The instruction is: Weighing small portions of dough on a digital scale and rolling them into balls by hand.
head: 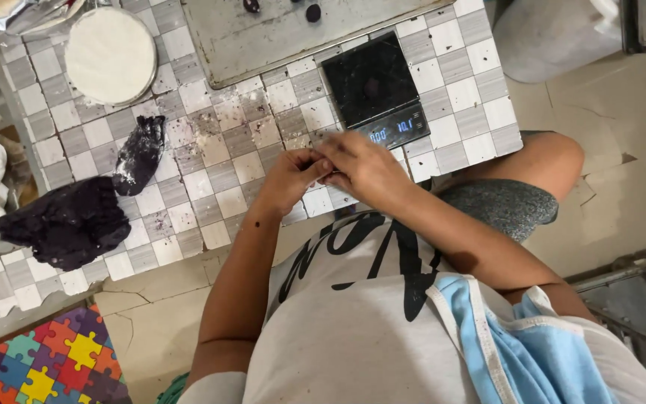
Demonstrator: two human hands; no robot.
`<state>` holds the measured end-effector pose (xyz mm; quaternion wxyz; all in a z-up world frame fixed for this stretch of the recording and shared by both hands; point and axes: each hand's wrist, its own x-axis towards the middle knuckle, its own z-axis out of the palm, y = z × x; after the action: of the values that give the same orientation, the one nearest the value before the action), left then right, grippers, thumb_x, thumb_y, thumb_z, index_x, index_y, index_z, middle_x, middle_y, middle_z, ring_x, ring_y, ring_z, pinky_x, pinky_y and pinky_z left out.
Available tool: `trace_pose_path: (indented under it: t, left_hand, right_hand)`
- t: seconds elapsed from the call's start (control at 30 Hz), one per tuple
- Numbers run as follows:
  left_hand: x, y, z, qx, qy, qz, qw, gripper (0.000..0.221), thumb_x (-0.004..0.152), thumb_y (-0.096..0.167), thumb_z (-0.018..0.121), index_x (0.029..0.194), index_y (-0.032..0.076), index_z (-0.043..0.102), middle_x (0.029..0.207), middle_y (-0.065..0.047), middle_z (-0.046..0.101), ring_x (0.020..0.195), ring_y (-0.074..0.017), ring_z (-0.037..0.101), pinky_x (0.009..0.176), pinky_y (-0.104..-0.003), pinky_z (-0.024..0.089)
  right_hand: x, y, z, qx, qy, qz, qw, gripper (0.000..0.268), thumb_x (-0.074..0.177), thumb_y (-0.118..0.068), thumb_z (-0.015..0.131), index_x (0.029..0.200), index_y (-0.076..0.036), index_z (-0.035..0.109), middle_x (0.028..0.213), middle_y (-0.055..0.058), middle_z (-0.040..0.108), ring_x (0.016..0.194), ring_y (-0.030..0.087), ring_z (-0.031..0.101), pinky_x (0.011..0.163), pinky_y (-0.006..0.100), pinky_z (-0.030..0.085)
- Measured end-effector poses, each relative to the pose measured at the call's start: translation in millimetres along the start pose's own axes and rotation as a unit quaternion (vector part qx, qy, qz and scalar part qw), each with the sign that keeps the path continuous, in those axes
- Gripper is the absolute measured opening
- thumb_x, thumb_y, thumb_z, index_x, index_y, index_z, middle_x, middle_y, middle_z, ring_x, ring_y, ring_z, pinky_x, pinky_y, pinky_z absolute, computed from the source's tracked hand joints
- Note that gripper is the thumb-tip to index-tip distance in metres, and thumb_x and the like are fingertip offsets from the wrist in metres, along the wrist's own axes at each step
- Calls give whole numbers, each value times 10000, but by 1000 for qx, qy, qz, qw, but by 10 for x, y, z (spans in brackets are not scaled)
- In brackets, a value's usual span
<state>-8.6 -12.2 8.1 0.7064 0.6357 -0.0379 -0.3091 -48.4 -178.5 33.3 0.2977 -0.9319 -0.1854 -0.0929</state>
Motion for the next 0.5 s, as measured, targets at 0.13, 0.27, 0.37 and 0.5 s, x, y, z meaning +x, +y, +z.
trace_pose_path:
  t: [0.13,0.27,0.37,0.5]
  left_hand:
    - [-107,356,-48,122,5,15,992,57,829,75,649,830,32,685,691,-111,637,631,-161,591,575,-241,434]
    - [-145,513,-285,170,95,-18,981,148,909,197,592,976,105,685,822,-110,680,711,-171,641,627,-231,453]
    - [-92,627,-240,121,149,-119,974,179,906,119,547,1024,97,679,858,7,669,696,-95,591,632,-215,440]
    - [-35,503,-162,35,142,-139,979,196,914,4,495,1034,77,632,885,-45,640,711,-108,568,593,-186,447]
  right_hand:
    - [-19,119,25,75,-8,33,997,233,781,-164,700,1008,-121,665,885,78,627,811,260,639,698,338,512]
    - [0,529,-388,435,38,191,879,182,877,-33,567,1037,-93,630,847,69,646,790,164,634,730,271,529]
    - [161,563,-842,556,133,315,758,255,891,90,407,1030,-36,581,1100,150,637,877,180,666,648,219,584]
    - [265,836,-823,621,230,227,715,127,965,-186,538,1050,-94,556,748,100,566,505,153,498,447,221,406]
